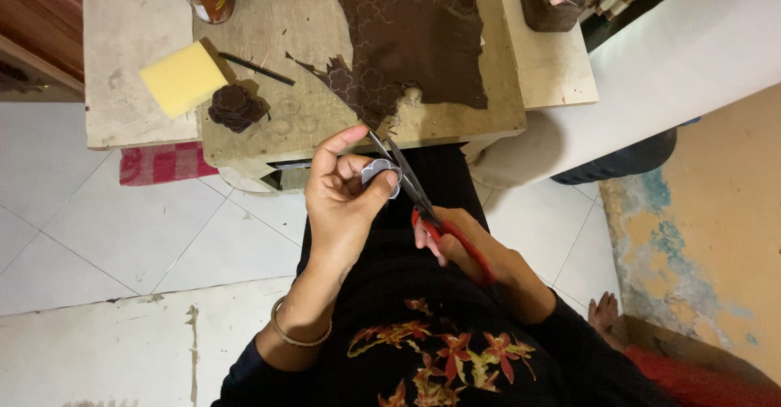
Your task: The person uses red-handled scissors to cut flower-shaped pieces from a dark brown patterned fabric. They hold the fabric with their left hand and cut along the drawn outlines, placing finished pieces on the table.
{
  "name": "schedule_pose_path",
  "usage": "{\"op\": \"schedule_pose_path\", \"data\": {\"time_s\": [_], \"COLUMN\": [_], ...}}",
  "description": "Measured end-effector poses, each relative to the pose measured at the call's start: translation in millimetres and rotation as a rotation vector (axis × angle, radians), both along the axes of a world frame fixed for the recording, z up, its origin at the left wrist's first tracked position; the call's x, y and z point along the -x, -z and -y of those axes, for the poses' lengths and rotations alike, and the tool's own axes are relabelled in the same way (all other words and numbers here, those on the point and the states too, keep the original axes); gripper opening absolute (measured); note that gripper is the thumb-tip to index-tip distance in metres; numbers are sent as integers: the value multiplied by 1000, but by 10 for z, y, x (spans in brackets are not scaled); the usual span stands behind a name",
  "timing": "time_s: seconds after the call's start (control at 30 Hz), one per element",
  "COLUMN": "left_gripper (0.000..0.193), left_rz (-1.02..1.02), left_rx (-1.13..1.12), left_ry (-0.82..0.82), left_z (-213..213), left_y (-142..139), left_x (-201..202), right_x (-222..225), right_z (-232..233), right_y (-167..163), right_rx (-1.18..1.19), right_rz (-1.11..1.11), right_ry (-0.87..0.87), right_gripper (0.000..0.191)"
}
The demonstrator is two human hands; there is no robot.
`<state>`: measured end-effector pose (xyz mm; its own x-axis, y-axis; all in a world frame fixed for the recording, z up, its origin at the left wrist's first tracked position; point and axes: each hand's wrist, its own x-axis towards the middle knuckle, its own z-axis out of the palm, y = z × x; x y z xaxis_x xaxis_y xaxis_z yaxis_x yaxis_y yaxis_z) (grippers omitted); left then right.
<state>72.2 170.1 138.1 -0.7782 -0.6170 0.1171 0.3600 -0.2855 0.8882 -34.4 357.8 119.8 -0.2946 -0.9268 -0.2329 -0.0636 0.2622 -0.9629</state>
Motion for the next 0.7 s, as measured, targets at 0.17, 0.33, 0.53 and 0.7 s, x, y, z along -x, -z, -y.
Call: {"op": "schedule_pose_path", "data": {"time_s": [0.17,0.33,0.53,0.7], "left_gripper": [54,31,19,15], "left_rz": [7,97,328,248], "left_rx": [-62,-163,-253,-236], "left_ry": [17,-31,-392,-700], "left_z": [28,241,987,1675], "left_y": [109,484,1041,1091], "left_x": [51,196,346,427], "right_x": [1,84,270,248], "right_z": [-2,-24,166,253], "right_y": [156,547,1374,1652], "right_rx": [-178,44,45,-78], "right_rz": [132,247,807,979], "right_ry": [136,199,335,415], "right_gripper": [20,39,78,77]}}
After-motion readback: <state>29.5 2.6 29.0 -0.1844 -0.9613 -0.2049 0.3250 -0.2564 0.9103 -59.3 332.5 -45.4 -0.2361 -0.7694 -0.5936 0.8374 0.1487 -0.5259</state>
